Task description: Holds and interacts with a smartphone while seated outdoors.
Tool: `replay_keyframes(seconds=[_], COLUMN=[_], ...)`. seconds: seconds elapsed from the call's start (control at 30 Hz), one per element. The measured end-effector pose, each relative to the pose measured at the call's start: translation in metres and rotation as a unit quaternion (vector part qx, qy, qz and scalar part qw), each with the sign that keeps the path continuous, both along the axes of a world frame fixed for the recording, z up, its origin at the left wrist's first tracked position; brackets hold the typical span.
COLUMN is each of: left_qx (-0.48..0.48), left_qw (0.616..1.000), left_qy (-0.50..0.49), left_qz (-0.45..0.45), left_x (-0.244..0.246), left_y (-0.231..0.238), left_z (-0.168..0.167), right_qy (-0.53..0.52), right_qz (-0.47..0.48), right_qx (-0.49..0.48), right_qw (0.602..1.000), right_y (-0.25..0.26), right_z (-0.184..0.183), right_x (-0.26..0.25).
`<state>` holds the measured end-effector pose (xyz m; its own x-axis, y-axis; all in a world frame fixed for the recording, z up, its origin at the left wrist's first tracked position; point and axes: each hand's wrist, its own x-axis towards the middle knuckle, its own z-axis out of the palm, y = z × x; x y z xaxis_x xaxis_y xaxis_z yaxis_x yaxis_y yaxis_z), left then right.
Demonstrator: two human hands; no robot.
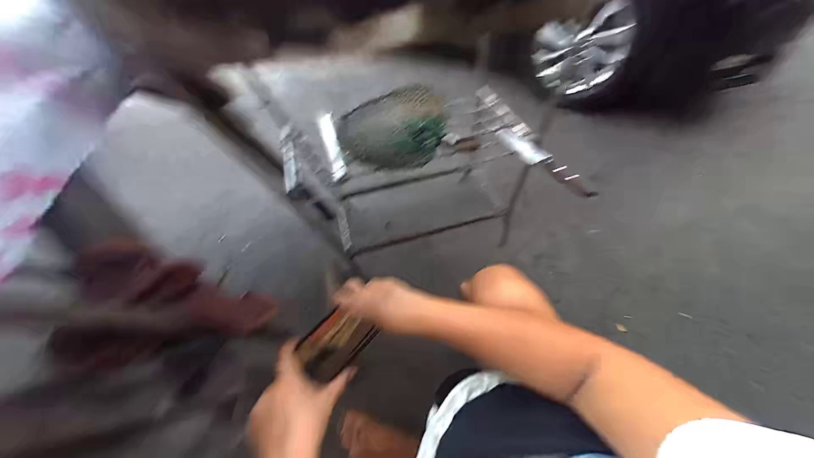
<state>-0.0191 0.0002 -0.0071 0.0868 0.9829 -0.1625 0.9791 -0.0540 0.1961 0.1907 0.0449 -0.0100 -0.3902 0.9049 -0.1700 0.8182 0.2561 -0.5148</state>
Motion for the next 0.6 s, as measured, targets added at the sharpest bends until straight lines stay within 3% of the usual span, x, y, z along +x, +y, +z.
replay_keyframes(seconds=[0.2,0.6], left_qx=[-0.069,0.01], left_qw=[0.993,0.998], left_qy=[0.043,0.032], left_qz=[0.08,0.053], left_x=[-0.001,-0.005], left_y=[0.011,0.008], left_z=[0.008,-0.001], right_qy=[-0.056,-0.129], right_qz=[0.047,0.063], right_qx=[0.001,-0.014], right_qw=[0.997,0.99], right_y=[0.022,0.026], right_z=[-0.021,-0.005], right_x=[-0.016,-0.016])
